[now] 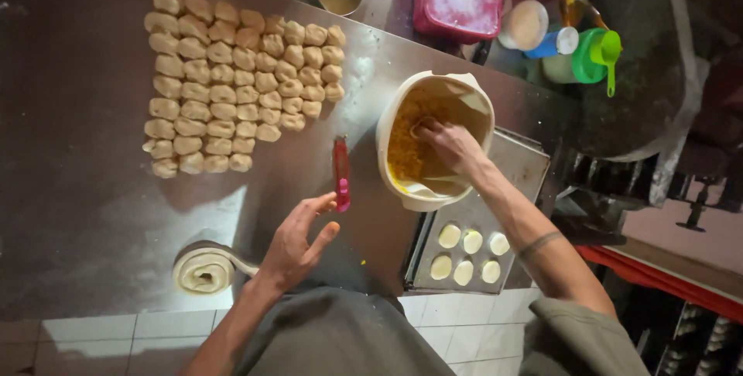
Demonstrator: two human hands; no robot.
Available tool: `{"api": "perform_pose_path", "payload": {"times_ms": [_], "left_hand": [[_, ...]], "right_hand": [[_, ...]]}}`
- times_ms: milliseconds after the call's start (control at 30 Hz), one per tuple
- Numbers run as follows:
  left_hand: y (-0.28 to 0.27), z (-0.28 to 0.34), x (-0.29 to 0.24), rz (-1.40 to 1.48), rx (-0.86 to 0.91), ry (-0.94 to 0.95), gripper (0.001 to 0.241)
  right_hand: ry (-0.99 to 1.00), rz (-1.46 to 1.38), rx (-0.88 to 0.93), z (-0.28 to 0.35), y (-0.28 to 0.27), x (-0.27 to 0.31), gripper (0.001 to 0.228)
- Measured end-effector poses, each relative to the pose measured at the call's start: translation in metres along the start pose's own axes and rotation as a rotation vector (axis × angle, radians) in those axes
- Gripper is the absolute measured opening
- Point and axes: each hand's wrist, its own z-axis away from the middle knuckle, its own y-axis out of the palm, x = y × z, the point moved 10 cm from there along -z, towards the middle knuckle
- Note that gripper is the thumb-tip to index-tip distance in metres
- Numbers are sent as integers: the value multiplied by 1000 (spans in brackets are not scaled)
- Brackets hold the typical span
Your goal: Filling dough portions with yellow paste and arranging them on a baking sheet
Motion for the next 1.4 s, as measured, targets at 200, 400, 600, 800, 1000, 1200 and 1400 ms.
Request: {"api": "perform_pose_path", "payload": {"times_ms": [200, 400, 600, 800, 1000, 1200, 1400], "left_hand": [[4, 4, -15, -52, 34, 56, 45], [10, 8, -28, -91, 78, 104, 43], [29, -3, -39, -26, 106, 111, 39], [73, -41, -80, -75, 151, 298, 39], [141, -135, -52, 577, 192, -166, 34], [185, -124, -25, 747, 510, -578, 85], [171, -162, 27, 280, 279, -458, 43]], "right_hand": [[-105, -2, 29, -2, 10, -4, 24], [135, -356, -49, 2, 31, -57, 42], [403, -1721, -323, 39, 23, -62, 37], [450, -1967, -414, 64, 11, -43, 34], [292, -2227, -430, 85, -19, 1, 41], [318, -2241, -384, 92, -21, 20, 43], [514, -2009, -359, 89, -12, -3, 41]]}}
